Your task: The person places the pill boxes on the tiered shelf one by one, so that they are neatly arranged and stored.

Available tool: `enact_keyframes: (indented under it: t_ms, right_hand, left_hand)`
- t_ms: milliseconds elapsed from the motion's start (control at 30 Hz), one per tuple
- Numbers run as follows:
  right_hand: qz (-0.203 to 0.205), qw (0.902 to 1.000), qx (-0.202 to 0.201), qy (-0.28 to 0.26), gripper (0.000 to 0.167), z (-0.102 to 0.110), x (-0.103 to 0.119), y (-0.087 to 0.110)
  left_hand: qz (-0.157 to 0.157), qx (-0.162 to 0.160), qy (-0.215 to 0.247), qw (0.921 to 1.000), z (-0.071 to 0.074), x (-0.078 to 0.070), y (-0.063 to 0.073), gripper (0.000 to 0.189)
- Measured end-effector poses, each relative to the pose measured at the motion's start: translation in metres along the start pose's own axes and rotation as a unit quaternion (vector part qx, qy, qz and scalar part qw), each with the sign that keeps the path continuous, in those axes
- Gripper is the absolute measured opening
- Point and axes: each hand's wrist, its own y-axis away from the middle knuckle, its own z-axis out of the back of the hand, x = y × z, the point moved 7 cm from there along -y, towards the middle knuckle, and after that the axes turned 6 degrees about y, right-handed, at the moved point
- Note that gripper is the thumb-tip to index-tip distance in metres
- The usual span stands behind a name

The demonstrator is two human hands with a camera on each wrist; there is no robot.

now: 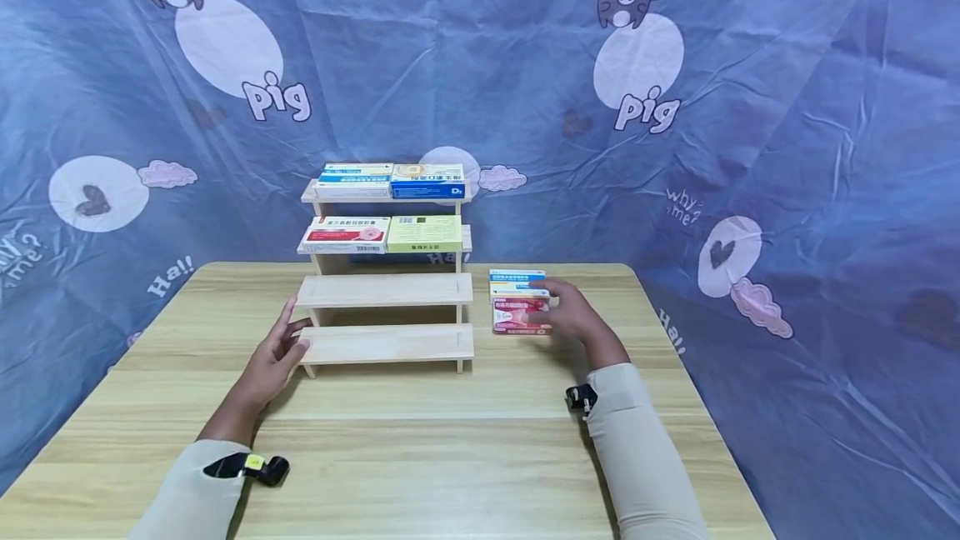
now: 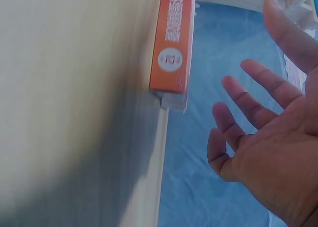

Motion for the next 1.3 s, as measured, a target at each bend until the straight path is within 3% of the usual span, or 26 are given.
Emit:
enact_keyframes:
  t_ms: [300, 1300]
  right_hand:
    - [-0.032, 0.9993, 0.016, 0.011, 0.071, -0.001, -0.017, 0.008]
    - [0.006, 0.9998, -0.008, 0.015, 0.055, -0.012, -0.025, 0.006]
  left_hand:
    - [0.0, 0.004, 0.001, 1.0, 0.0, -0.001, 0.001, 0.079]
    - [-0.002, -0.002, -0.01, 0.9999, 0.0, -0.002, 0.0, 0.079]
